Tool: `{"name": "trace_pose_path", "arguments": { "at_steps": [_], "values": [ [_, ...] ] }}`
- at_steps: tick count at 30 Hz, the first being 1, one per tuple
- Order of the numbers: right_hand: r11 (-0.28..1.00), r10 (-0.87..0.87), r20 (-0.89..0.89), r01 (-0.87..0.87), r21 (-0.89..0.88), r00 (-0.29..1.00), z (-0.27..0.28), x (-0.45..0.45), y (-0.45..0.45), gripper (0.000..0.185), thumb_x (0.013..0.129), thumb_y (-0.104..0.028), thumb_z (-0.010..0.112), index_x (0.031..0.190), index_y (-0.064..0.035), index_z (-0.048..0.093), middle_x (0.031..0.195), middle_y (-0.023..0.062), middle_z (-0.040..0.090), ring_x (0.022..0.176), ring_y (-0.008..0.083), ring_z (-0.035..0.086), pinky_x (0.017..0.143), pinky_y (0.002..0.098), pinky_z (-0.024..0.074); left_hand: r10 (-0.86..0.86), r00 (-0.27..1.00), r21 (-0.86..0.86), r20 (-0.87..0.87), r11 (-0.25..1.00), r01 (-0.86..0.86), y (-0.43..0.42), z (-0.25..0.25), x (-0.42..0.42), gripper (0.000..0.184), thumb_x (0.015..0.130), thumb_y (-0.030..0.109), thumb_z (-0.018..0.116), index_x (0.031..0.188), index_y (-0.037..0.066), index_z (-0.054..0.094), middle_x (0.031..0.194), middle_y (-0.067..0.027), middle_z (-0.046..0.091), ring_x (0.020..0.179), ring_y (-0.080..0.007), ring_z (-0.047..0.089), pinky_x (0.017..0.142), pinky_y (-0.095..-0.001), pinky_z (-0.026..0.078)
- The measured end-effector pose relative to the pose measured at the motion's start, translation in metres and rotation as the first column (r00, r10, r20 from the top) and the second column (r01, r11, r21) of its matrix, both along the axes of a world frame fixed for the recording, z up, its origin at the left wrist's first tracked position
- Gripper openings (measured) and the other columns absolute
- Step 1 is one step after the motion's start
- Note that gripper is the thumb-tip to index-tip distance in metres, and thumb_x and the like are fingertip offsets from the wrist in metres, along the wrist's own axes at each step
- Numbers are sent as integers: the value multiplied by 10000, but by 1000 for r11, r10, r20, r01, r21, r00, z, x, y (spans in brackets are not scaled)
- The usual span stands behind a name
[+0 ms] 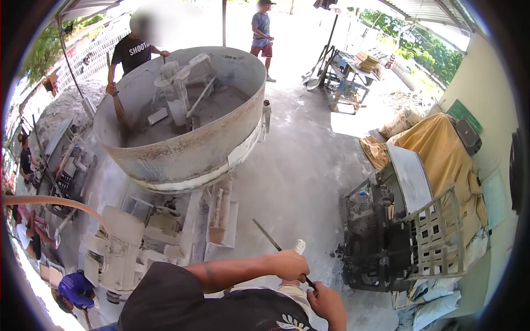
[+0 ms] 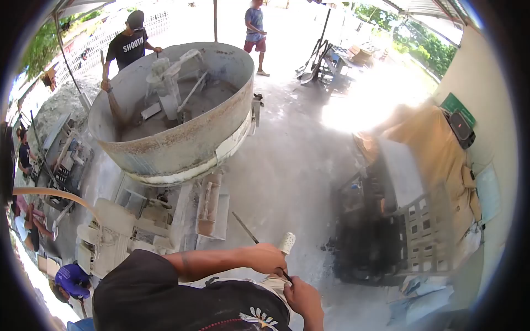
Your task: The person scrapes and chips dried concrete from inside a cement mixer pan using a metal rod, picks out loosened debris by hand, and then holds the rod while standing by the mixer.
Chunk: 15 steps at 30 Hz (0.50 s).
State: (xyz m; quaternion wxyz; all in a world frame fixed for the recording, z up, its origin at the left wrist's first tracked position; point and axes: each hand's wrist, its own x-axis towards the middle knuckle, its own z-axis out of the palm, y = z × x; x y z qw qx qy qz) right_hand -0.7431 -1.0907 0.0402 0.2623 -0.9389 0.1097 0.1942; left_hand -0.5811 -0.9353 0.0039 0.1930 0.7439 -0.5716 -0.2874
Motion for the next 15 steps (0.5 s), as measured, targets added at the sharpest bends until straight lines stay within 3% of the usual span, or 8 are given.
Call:
{"name": "trace_pose_path", "arguments": {
  "at_steps": [2,5,7,11,12,13,14,15],
  "values": [
    [977,210,-16,-211,-31,978,-27,79,-35,284,971,-309,510,973,-42,608,825,244,666,823,464,629,718,545,484,141,989,38,-38,989,-140,-13,-3,50,231,848,293,657,864,71,720,843,-154,700,866,-363,671,710,-469,509],
    [926,331,140,-349,142,933,-40,220,-76,292,1000,-305,461,1012,-35,571,901,277,650,883,490,609,750,556,466,375,904,-20,205,925,-380,-21,-7,143,218,880,290,655,1027,135,699,993,-98,679,983,-276,642,834,-458,470],
    [875,411,231,-453,170,882,2,330,-78,285,1000,-275,459,1108,-52,599,941,275,655,928,477,610,793,519,479,748,610,-584,262,626,-517,-14,37,190,222,829,261,734,976,107,670,1031,-68,643,1000,-277,609,903,-428,442],
    [741,653,411,-648,-175,636,123,577,-30,266,991,-245,475,1016,-51,655,959,208,680,934,386,640,815,467,490,983,143,-829,111,171,-533,20,126,249,182,816,176,760,948,95,665,980,-77,646,923,-293,630,835,-397,483],
    [555,794,532,-706,-440,292,166,638,-11,339,989,-299,463,962,-21,654,808,170,648,751,255,640,731,379,476,988,115,-820,107,153,-552,29,127,258,182,816,176,760,948,95,665,980,-77,646,923,-293,630,835,-397,483],
    [485,780,621,-697,-529,72,203,702,16,361,990,-320,461,929,-14,643,831,150,659,763,241,649,731,386,484,997,61,-825,36,64,-561,42,129,270,157,817,146,756,931,86,667,950,-85,650,890,-292,636,801,-384,494],
    [674,725,559,-579,-458,402,262,735,60,337,986,-312,475,970,-9,620,816,145,637,757,228,644,710,374,493,1000,14,-828,-27,-15,-561,59,132,284,133,817,115,752,915,77,669,919,-92,654,857,-292,642,767,-370,506],
    [410,874,464,-294,-864,-145,288,805,81,315,987,-306,490,1036,-14,598,772,145,589,716,225,632,663,351,499,1000,-1,-825,-16,-14,-565,79,134,300,133,817,115,752,915,77,669,919,-92,654,857,-292,642,767,-370,506]
  ]
}}
